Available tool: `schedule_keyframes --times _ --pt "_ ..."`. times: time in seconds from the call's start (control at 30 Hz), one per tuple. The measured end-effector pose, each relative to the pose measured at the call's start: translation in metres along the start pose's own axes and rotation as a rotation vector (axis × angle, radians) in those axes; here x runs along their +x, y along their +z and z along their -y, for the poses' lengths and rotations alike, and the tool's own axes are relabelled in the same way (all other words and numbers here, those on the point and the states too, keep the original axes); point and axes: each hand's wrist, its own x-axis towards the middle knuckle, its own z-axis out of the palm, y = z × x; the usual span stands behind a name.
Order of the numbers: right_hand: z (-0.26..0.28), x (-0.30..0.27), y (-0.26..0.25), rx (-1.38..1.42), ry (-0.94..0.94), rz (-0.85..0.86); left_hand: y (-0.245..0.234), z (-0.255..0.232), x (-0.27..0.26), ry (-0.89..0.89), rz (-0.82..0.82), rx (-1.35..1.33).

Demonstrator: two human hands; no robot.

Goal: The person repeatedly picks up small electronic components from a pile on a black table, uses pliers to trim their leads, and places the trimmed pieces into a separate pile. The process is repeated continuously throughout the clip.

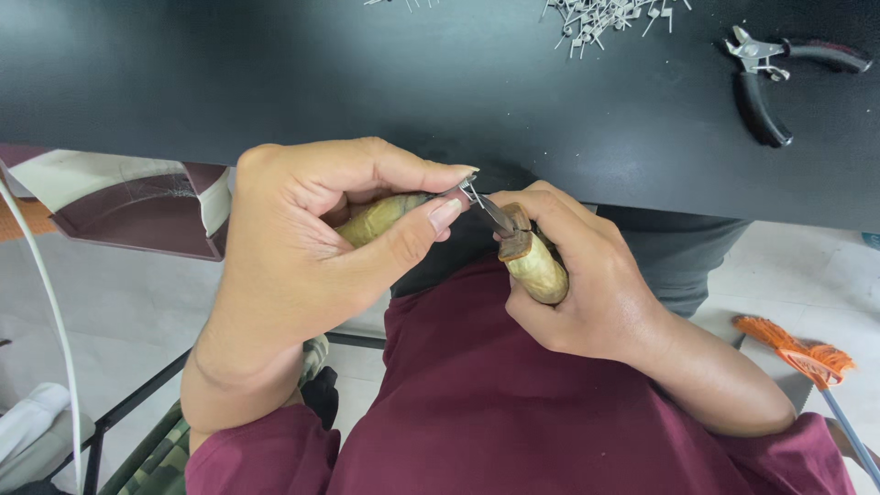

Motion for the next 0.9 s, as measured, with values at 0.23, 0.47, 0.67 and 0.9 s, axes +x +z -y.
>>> schedule_keyframes --times 0.23,0.47,0.67,0.9 --pt "-0.001 -0.005 0.000 -0.027 0.021 0.002 0.000 -0.003 0.002 0.046 -0.008 0.073" --pt "0.004 -0.003 0.002 0.055 0.052 0.034 -0.001 -0.003 0.001 0.114 -0.024 0.207" --pt "0.006 -0.003 0.002 0.144 0.091 0.079 -0.002 -0.004 0.000 0.147 -0.033 0.338" --pt "0.007 -0.004 0.000 0.173 0.085 0.091 -0.001 -0.004 -0.002 0.179 -0.041 0.343"
